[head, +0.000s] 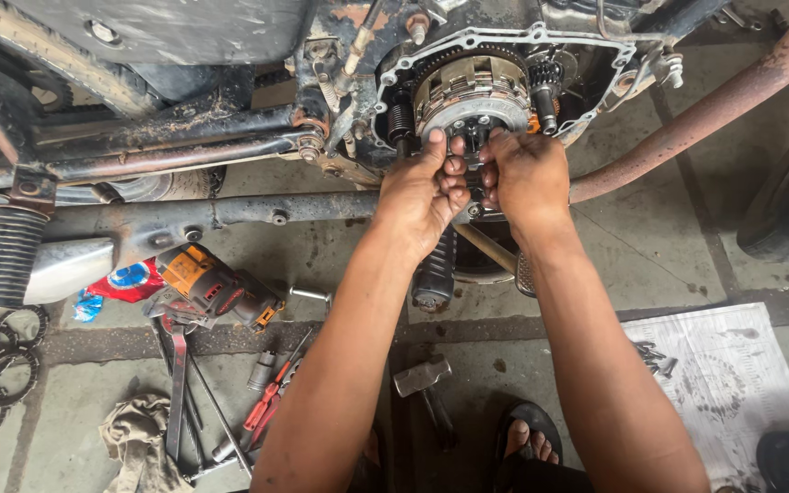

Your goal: The person removes the clutch basket and pressure plate from the motorcycle engine, then reassembles the clutch pack by hand, aligning and seating the plates back into the engine.

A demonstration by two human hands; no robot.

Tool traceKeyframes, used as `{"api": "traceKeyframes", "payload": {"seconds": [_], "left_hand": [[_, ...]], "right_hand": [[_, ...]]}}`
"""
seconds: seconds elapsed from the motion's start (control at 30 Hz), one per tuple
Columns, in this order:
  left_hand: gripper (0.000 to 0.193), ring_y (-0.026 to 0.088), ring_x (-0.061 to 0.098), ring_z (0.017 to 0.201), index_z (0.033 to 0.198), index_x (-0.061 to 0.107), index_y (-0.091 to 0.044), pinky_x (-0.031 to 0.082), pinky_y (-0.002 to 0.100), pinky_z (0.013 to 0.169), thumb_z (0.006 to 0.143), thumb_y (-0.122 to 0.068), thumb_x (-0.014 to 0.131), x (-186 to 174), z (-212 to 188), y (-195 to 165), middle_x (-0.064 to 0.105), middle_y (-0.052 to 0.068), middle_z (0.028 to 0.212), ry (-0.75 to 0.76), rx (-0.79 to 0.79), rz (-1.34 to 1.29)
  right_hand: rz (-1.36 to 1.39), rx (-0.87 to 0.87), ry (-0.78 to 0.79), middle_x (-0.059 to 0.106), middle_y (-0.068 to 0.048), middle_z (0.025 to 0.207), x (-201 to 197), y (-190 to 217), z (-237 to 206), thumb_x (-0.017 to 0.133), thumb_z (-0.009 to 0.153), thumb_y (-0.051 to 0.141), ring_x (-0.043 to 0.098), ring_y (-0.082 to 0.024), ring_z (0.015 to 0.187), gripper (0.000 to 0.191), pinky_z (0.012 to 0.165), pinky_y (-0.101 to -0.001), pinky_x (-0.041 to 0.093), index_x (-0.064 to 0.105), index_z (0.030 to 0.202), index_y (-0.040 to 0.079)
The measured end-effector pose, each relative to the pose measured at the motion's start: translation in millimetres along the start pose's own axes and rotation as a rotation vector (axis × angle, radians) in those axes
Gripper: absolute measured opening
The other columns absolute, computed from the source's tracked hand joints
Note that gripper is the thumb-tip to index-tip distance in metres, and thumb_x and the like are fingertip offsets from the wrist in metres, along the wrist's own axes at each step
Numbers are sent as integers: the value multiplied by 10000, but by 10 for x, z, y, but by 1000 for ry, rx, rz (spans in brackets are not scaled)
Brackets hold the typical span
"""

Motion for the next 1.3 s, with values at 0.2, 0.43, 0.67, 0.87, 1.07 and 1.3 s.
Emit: {"api": "traceKeyframes", "payload": {"seconds": [0.2, 0.43, 0.67, 0.87, 1.07, 1.3], "left_hand": [[316, 87, 434, 611, 953, 670, -27, 402, 247, 522, 974, -342, 665, -29, 29, 26, 517, -30, 708, 7, 39, 35], [356, 90, 435, 632, 993, 688, -5, 407, 249, 537, 978, -360, 661, -27, 9, 63, 514, -34, 727, 24, 68, 7], [465, 105, 434, 653, 987, 678, -5, 415, 246, 567, 940, -466, 642, -27, 12, 99, 507, -18, 744, 89, -24, -147], [427, 111, 447, 649, 971, 670, -17, 411, 259, 552, 949, -443, 640, -24, 11, 91, 521, -9, 744, 34, -3, -123], [424, 100, 430, 610, 921, 646, -39, 398, 259, 517, 956, -460, 620, 0, -41, 33, 498, -24, 708, -27, 47, 63], [434, 87, 401, 563, 898, 628, -61, 390, 256, 503, 964, -488, 594, 39, -24, 100, 453, -52, 670, 12, 50, -21]], "right_hand": [[-576, -304, -133, 692, -159, 659, -27, 197, -106, 602, 984, 215, 702, -277, 614, 304, 597, -411, 533, 718, 780, 22], [-858, -430, -312, 670, -277, 768, 64, 364, -285, 631, 975, 232, 657, -499, 772, 302, 702, -567, 501, 684, 787, 2], [-854, -583, -262, 657, -307, 789, 72, 382, -287, 645, 987, 155, 660, -505, 780, 262, 699, -562, 503, 637, 814, -41], [-787, -641, -191, 637, -308, 775, 34, 330, -257, 635, 976, 82, 661, -489, 758, 227, 678, -536, 499, 608, 805, -64], [-685, -631, -180, 643, -290, 780, 27, 323, -257, 628, 995, 55, 668, -440, 699, 221, 643, -500, 499, 600, 818, -74], [-857, -710, -215, 652, -296, 773, 53, 313, -230, 630, 965, 44, 661, -479, 727, 197, 666, -525, 501, 624, 802, -66]]}}
Point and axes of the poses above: each hand's wrist, its own z-axis towards the middle knuckle, its own x-axis out of the palm, y = z × x, the point moved 4 cm from there along z, towards the middle knuckle
